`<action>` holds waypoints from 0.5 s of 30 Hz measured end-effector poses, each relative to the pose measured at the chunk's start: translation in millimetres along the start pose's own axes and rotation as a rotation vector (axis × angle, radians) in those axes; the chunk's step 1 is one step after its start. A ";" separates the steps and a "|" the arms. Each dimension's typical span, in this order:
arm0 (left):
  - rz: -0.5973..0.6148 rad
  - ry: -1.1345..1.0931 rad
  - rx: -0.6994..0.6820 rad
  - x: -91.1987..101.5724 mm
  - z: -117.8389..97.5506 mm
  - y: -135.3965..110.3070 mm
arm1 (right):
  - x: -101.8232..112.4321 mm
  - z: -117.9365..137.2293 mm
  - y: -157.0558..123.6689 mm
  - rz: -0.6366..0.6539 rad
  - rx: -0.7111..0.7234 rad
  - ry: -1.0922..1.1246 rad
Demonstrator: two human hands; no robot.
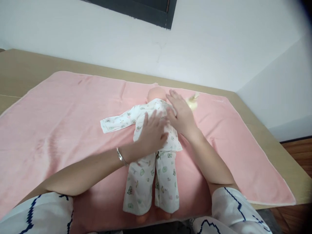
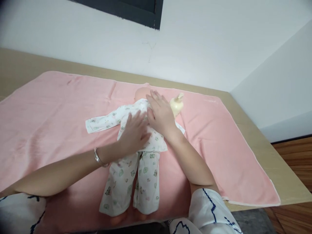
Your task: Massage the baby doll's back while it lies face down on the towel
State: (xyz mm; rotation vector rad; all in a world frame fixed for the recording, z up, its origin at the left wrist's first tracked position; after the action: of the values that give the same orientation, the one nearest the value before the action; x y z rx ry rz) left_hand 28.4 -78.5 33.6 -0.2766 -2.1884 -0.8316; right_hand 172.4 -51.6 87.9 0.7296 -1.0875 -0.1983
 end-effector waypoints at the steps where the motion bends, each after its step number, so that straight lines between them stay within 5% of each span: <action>1: 0.076 -0.105 -0.053 0.2 -14.3 -4.2 | 13.4 -3.2 2.6 -0.046 -0.014 -0.006; 4: 0.203 -0.563 0.065 -1.5 -43.0 2.2 | 44.2 -22.4 8.6 -0.134 -0.130 -0.030; 9: 0.057 -1.448 0.683 -23.4 -50.7 73.3 | 52.7 -60.7 14.6 -0.033 -0.345 -0.026; 12: -0.031 -1.667 0.941 -36.5 -47.8 112.9 | 44.8 -69.7 16.5 0.113 -0.344 -0.081; 15: -0.021 -1.787 1.031 -42.6 -46.6 130.4 | 41.8 -71.7 17.4 0.107 -0.316 -0.153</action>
State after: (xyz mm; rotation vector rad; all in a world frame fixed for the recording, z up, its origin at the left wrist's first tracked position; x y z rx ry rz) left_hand 141.6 -6.1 87.9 -0.5461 -3.7341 1.1993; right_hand 250.3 -27.3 110.8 0.3764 -1.2034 -0.3297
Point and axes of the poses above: each hand's wrist, its own y-axis towards the middle knuckle, its own x-axis out of the back of the hand, z = x × y, the point moved 3 cm from there along y, towards the middle knuckle, and after that the axes turned 7 degrees about -z, right-handed, at the moved point
